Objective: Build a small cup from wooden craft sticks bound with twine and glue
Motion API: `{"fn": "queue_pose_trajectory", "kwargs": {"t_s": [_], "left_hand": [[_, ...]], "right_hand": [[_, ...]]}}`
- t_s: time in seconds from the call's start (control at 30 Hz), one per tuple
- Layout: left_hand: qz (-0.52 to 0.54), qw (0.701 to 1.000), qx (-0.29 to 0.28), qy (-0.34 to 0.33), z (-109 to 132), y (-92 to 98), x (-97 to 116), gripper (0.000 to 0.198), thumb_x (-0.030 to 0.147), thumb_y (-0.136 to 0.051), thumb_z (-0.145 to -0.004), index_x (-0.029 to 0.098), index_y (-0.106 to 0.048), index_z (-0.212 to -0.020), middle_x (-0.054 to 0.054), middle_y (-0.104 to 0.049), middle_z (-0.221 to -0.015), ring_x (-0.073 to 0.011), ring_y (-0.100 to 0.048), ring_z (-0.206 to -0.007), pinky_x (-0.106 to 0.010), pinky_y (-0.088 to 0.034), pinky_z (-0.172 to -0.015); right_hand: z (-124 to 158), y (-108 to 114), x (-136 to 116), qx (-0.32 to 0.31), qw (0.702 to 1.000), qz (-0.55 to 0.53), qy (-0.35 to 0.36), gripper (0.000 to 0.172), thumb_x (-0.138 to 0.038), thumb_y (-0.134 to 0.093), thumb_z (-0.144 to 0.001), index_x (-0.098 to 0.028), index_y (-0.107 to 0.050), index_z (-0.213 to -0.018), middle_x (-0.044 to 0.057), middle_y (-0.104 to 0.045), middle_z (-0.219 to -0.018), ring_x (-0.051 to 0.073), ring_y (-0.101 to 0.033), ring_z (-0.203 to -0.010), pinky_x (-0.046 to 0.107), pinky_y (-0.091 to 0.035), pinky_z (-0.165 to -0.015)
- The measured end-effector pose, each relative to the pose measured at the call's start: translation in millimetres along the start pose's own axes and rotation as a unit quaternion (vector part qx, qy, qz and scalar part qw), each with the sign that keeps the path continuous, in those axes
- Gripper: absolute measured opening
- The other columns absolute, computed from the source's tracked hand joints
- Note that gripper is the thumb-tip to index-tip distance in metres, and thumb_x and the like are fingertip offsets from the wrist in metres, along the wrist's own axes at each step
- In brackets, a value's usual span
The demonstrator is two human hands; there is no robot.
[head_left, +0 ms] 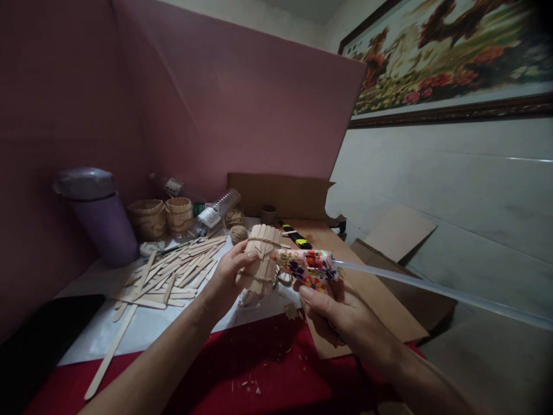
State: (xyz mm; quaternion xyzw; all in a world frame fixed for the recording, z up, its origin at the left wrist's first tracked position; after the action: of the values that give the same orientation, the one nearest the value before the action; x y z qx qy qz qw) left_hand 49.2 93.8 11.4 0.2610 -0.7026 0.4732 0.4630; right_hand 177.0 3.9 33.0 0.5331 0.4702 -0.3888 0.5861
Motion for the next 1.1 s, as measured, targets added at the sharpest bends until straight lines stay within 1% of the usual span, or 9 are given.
{"fn": "queue_pose_trajectory", "kwargs": {"t_s": [0.1,0.27,0.43,0.53,0.63,0.8,1.0,1.1], "left_hand": [[-0.001,1.0,0.004,0.002,1,0.2,0,0.04,0.034,-0.064,-0.076,0.017,-0.064,-0.113,-0.008,-0.069,-0.101,-0.0226,-0.063,-0.086,-0.03,-0.048,-0.07],[0.008,1.0,0.01,0.006,2,-1.2,1,0.04,0.035,-0.066,-0.075,0.017,-0.065,-0.11,-0.008,-0.07,-0.1,-0.0229,-0.064,-0.088,-0.03,-0.049,-0.072],[0.015,0.999,0.019,0.021,2,0.6,-1,0.039,0.036,-0.069,-0.071,0.016,-0.066,-0.105,-0.007,-0.069,-0.097,-0.0214,-0.063,-0.083,-0.029,-0.048,-0.068],[0.018,0.999,0.012,0.024,1,0.8,-2,0.037,0.036,-0.069,-0.072,0.016,-0.065,-0.103,-0.007,-0.068,-0.093,-0.0196,-0.06,-0.077,-0.029,-0.048,-0.065],[0.02,1.0,0.003,0.024,0,0.3,-4,0.036,0.036,-0.066,-0.076,0.016,-0.065,-0.105,-0.006,-0.067,-0.09,-0.0185,-0.058,-0.074,-0.028,-0.047,-0.063],[0.013,0.999,0.006,0.029,0,1.2,-6,0.038,0.036,-0.065,-0.077,0.016,-0.064,-0.11,-0.007,-0.068,-0.097,-0.0192,-0.06,-0.079,-0.028,-0.047,-0.065],[0.01,1.0,-0.001,0.023,0,-0.4,-5,0.035,0.037,-0.065,-0.077,0.016,-0.065,-0.106,-0.006,-0.069,-0.094,-0.0186,-0.061,-0.077,-0.027,-0.047,-0.065],[0.005,1.0,0.009,0.028,1,0.4,-5,0.037,0.037,-0.066,-0.075,0.016,-0.064,-0.105,-0.006,-0.068,-0.092,-0.0186,-0.059,-0.076,-0.027,-0.047,-0.062]], "right_hand": [[0,0,2,0.014,1.0,-0.008,-0.008,0.045,-0.053,-0.052,-0.088,-0.021,-0.041,-0.059,-0.006,-0.037,-0.048,0.007,-0.031,-0.042,0.021,-0.024,-0.039],[-2,-2,5,0.009,1.0,-0.022,-0.007,0.048,-0.054,-0.052,-0.087,-0.021,-0.04,-0.056,-0.006,-0.036,-0.046,0.006,-0.031,-0.041,0.021,-0.023,-0.039],[-1,8,2,0.021,0.998,-0.048,0.016,0.047,-0.055,-0.053,-0.086,-0.02,-0.042,-0.057,-0.006,-0.036,-0.046,0.006,-0.031,-0.039,0.021,-0.022,-0.038],[0,12,4,0.026,0.997,-0.069,0.015,0.045,-0.055,-0.055,-0.086,-0.019,-0.044,-0.061,-0.007,-0.036,-0.048,0.005,-0.03,-0.038,0.02,-0.02,-0.036],[0,8,8,0.006,0.997,-0.079,0.007,0.045,-0.055,-0.055,-0.085,-0.02,-0.044,-0.06,-0.007,-0.035,-0.047,0.005,-0.029,-0.036,0.02,-0.019,-0.035],[-2,4,8,0.013,0.998,-0.065,0.006,0.046,-0.055,-0.054,-0.085,-0.02,-0.042,-0.058,-0.007,-0.037,-0.046,0.005,-0.03,-0.037,0.02,-0.022,-0.036],[-4,-5,5,-0.011,0.999,-0.039,0.003,0.048,-0.054,-0.053,-0.086,-0.02,-0.042,-0.054,-0.006,-0.037,-0.042,0.006,-0.031,-0.037,0.021,-0.023,-0.038],[-5,1,3,0.005,0.999,-0.046,0.009,0.046,-0.054,-0.052,-0.086,-0.02,-0.041,-0.056,-0.007,-0.037,-0.044,0.006,-0.031,-0.038,0.021,-0.022,-0.037]]}}
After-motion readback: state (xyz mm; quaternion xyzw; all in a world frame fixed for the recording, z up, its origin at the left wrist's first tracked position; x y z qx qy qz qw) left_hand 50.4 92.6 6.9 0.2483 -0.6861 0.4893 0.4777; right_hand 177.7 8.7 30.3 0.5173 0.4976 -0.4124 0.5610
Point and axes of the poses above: each hand's wrist, its own z-axis away from the middle knuckle, its own y-axis out of the back of the hand, x = y × z, the point moved 10 cm from there along -z, towards the middle knuckle
